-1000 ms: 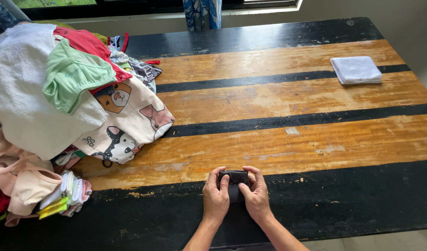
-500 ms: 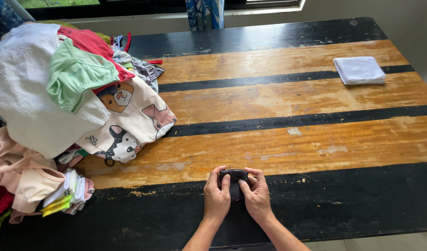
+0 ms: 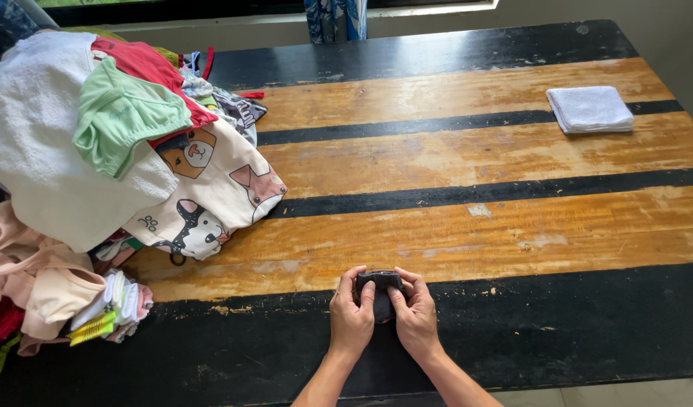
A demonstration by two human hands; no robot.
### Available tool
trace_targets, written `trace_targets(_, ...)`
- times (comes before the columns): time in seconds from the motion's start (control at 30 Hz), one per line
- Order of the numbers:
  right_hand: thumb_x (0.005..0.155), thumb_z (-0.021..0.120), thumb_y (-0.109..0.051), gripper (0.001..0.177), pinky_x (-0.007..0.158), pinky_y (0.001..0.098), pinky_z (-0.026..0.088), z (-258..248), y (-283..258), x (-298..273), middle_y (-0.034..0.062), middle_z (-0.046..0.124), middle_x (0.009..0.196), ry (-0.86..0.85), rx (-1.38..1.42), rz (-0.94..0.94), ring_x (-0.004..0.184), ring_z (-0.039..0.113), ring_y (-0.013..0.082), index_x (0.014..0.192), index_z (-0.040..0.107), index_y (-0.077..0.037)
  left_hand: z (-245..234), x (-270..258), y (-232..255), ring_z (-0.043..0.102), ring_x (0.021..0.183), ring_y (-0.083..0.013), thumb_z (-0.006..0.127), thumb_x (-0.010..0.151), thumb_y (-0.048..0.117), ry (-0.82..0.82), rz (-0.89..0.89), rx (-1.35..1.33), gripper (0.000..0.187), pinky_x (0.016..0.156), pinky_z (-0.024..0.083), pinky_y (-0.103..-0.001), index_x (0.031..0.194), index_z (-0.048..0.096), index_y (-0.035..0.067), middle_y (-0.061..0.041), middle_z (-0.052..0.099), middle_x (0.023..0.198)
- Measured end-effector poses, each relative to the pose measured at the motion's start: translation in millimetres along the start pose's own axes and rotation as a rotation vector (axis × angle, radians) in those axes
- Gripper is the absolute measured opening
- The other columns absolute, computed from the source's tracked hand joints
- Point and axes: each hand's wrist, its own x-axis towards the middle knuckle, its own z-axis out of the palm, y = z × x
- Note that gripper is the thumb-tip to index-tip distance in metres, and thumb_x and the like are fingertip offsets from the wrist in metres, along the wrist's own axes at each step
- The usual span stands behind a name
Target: The person folds two towels, three pairs of underwear, a shirt, and a baby garment by hand on a wooden table.
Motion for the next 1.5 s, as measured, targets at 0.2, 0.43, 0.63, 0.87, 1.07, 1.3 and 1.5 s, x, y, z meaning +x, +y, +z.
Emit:
trace_targets(0.2,0.099,0.056,-0.001,0.037,0.073,0.0248,0.058,2.6,-10.7,-1.6,0.0114,0.073,0.104,-0.013,0.012,0.030,0.088,0.068,0.0110,0.136,0.052,-0.003,-0.2,-0.3,0.8,0.075,0.081,-0.0209,0.066,0.094,0.015,-0.019,-0.026,-0.045,0.029,0.070,0.059,-0.034,0.122,0.064,0.006,-0.013,0.075,0.094)
trace_targets(0.43,0.087,0.067,-0.004,0.063,0.071,0.0261,0.063,-0.1,-25.7,-1.3,0.0098,0.067,0.109,-0.044,-0.029,0.127,0.090,0.070,0.0116,0.142,0.036,-0.012,-2.2,9.4,7.9,0.071,0.071,-0.0150,0.067,0.093,0.016,-0.079,-0.192,-0.080,0.027,0.062,0.057,-0.032,0.118,0.067,0.007,-0.008,0.073,0.082)
trace_targets(0.63,0.089,0.075,-0.005,0.029,0.066,0.0294,0.064,-13.6,-23.3,-0.3,0.0114,0.063,0.114,-0.055,-0.219,0.110,0.089,0.069,0.0155,0.112,0.058,-0.002,2.4,21.6,21.1,0.070,0.065,-0.0170,0.072,0.088,0.019,-0.130,-0.241,0.040,0.027,0.058,0.055,-0.033,0.112,0.069,0.007,-0.008,0.074,0.076)
trace_targets(0.87,0.075,0.079,-0.006,0.029,0.096,0.0471,0.047,-32.1,-76.1,-2.3,0.0207,0.053,0.131,0.093,-0.953,-0.275,0.122,0.050,0.0394,0.103,0.072,-0.007,35.3,38.3,16.8,0.074,0.070,-0.0204,0.079,0.080,0.018,-0.242,-0.085,0.076,0.025,0.064,0.059,-0.034,0.097,0.071,0.001,-0.011,0.075,0.079)
trace_targets(1.07,0.085,0.069,-0.010,0.039,0.113,0.0473,0.038,-45.3,-81.1,-20.5,0.0147,0.055,0.140,-0.101,-1.188,-0.504,0.137,0.048,0.0345,0.123,0.063,-0.008,79.5,51.3,3.0,0.073,0.079,-0.0211,0.082,0.080,0.016,-0.293,-0.061,0.083,0.028,0.070,0.059,-0.033,0.100,0.075,-0.001,-0.013,0.075,0.090)
trace_targets(1.3,0.087,0.067,-0.033,0.068,0.114,0.0519,0.030,-99.8,-72.4,0.8,0.0190,0.048,0.147,-0.044,-1.432,-0.425,0.141,0.040,0.0346,0.143,0.048,0.001,125.7,51.6,10.8,0.074,0.084,-0.0200,0.070,0.085,0.009,-0.424,-0.102,-0.135,0.040,0.075,0.062,-0.032,0.124,0.066,0.000,-0.014,0.069,0.108)
trace_targets(1.5,0.090,0.060,-0.046,0.071,0.116,0.0540,0.026,-163.8,-70.3,44.2,0.0181,0.048,0.150,0.121,-1.635,-0.389,0.145,0.036,0.0343,0.143,0.049,0.001,137.9,36.7,36.5,0.070,0.098,-0.0279,0.065,0.087,0.006,-0.543,0.138,-0.001,0.042,0.087,0.058,-0.036,0.128,0.064,0.001,-0.015,0.064,0.122)
